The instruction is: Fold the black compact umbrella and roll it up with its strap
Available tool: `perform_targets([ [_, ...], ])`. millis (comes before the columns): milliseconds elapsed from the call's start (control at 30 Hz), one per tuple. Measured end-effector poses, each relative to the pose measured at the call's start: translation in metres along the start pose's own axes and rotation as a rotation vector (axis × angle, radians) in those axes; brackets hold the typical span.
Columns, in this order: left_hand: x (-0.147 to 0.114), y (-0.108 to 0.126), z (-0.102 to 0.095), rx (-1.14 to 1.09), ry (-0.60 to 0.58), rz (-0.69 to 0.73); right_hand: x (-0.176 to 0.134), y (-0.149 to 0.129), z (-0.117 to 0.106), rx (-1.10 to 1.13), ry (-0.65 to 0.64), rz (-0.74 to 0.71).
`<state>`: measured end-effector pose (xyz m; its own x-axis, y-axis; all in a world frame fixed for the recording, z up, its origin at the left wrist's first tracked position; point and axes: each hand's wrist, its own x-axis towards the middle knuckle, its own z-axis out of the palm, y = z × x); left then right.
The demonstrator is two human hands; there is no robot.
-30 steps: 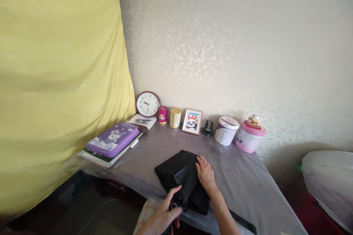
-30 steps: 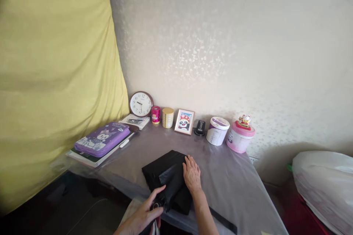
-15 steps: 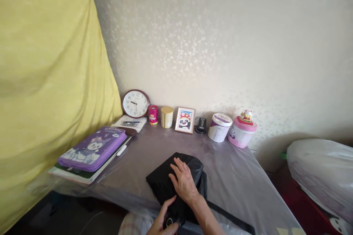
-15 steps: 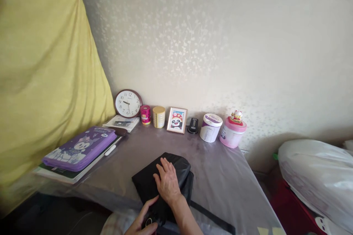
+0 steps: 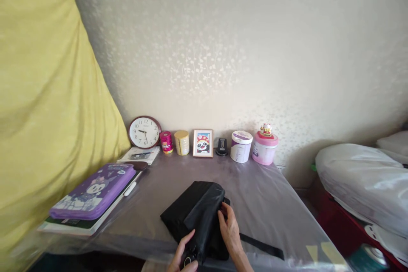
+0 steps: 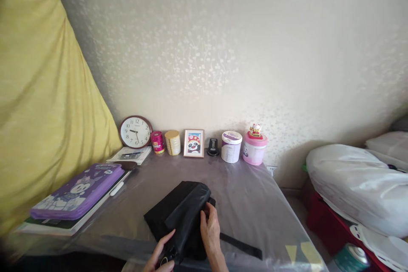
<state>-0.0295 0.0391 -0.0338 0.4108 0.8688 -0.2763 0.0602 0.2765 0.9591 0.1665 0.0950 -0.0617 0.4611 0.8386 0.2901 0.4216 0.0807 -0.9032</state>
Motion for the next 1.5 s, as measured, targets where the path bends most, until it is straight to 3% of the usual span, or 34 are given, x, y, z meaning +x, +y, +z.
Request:
perform_targets([
  [433,-0.008,0.015,0.001,-0.056,-0.073,0.026,-0.005,0.003,-0.001,-0.061,-0.065,-0.102],
  [733,-0.014,0.019,0.028,0.101,0.085,0.004,0.0,0.002,-0.003,-0.054,-0.095,-0.034],
  [867,-0.02,0.022,0.037,0.291,0.121,0.114,0.005,-0.017,-0.008,-0.033,-0.139,0.026],
  [1033,-0.022,0.024,0.041,0.456,0.254,0.369,0.009,-0.05,-0.012,0.016,-0.171,0.074],
  [1167,-0.018,0.021,0.046,0.538,0.267,0.433,0.01,-0.069,-0.012,0.104,-0.139,0.141],
  [1267,-0.015,0.017,0.05,0.594,0.255,0.376,0.011,-0.08,-0.013,0.179,-0.113,0.188],
  [1500,-0.006,0.016,0.061,0.799,0.166,0.086,0.013,-0.096,-0.02,0.322,-0.034,0.276],
])
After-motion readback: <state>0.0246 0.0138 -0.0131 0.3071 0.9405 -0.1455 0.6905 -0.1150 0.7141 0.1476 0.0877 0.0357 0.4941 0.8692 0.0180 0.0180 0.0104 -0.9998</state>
